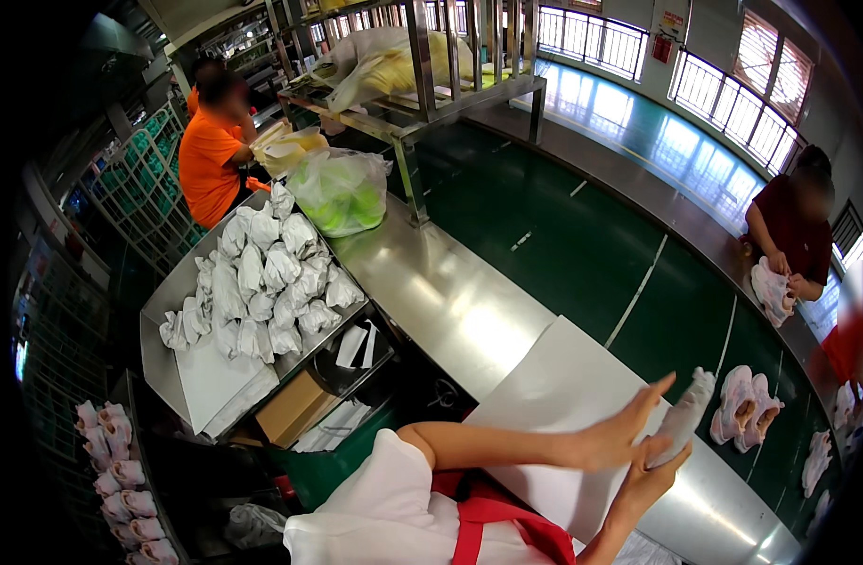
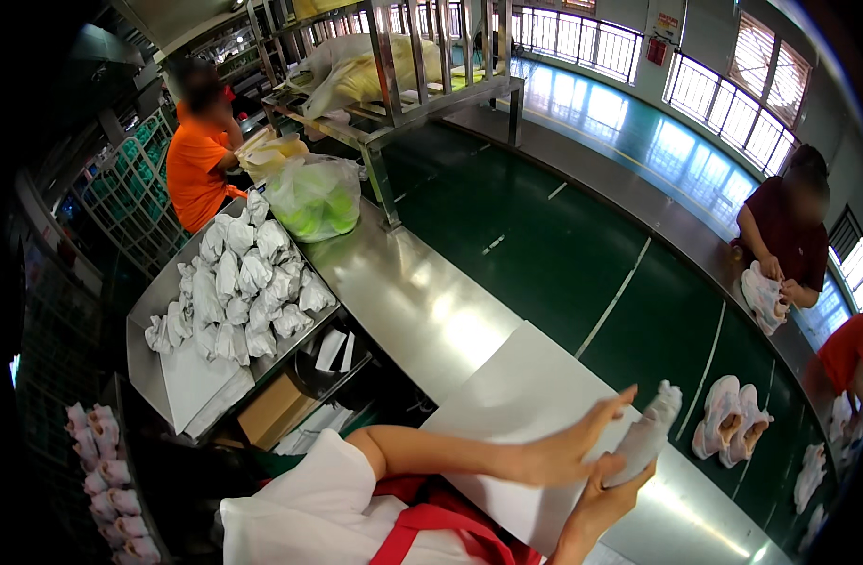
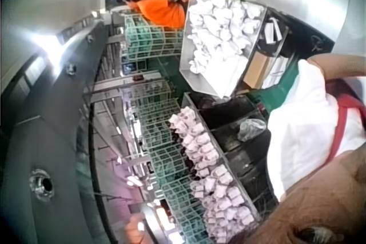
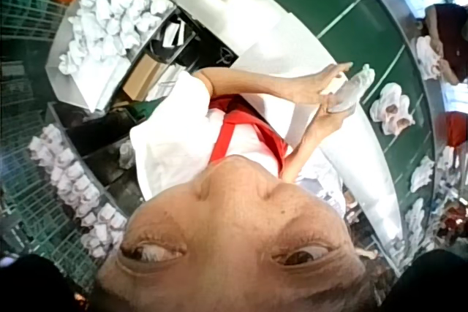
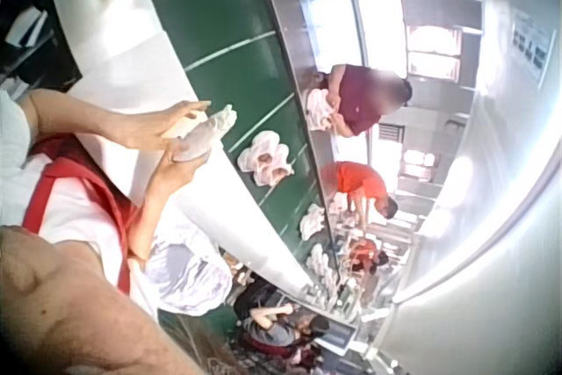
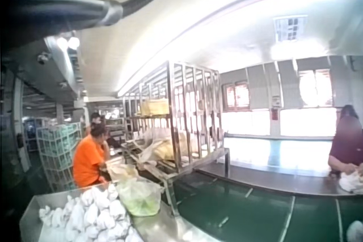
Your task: The person takes white tissue paper from a large bag, crumples it, and stuffs it into the toe box of white shoes moving along a conveyor belt. The person repeats this process for multiple pairs of shoes.
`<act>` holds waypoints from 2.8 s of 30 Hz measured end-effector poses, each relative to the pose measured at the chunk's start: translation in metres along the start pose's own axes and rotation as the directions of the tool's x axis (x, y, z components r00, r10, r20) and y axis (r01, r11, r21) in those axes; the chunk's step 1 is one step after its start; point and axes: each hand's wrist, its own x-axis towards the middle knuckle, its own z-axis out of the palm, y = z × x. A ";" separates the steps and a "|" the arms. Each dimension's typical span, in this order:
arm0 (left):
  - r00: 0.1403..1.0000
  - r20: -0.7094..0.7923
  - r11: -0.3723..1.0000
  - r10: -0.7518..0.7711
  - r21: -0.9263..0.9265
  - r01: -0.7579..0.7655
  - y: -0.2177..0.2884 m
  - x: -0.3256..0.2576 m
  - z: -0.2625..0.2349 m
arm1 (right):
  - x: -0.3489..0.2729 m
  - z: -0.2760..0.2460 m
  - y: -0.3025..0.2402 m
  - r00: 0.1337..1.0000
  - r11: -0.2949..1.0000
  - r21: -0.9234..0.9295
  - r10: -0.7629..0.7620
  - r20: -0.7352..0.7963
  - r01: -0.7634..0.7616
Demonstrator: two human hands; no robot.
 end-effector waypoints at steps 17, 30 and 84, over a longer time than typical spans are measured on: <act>0.607 -0.781 0.671 0.151 0.531 0.517 -0.062 -0.058 -0.245 | -0.008 -0.024 0.065 0.967 0.925 -0.339 -0.094 0.237 0.173; 0.531 -0.826 0.181 0.189 0.561 0.808 -0.099 -0.095 -0.340 | 0.003 -0.029 0.113 0.956 0.765 -0.590 -0.116 0.269 0.259; 0.861 0.500 0.514 0.092 0.717 -0.471 -0.113 0.025 0.005 | -0.179 -0.040 0.401 0.392 0.551 0.290 0.797 -0.459 -0.783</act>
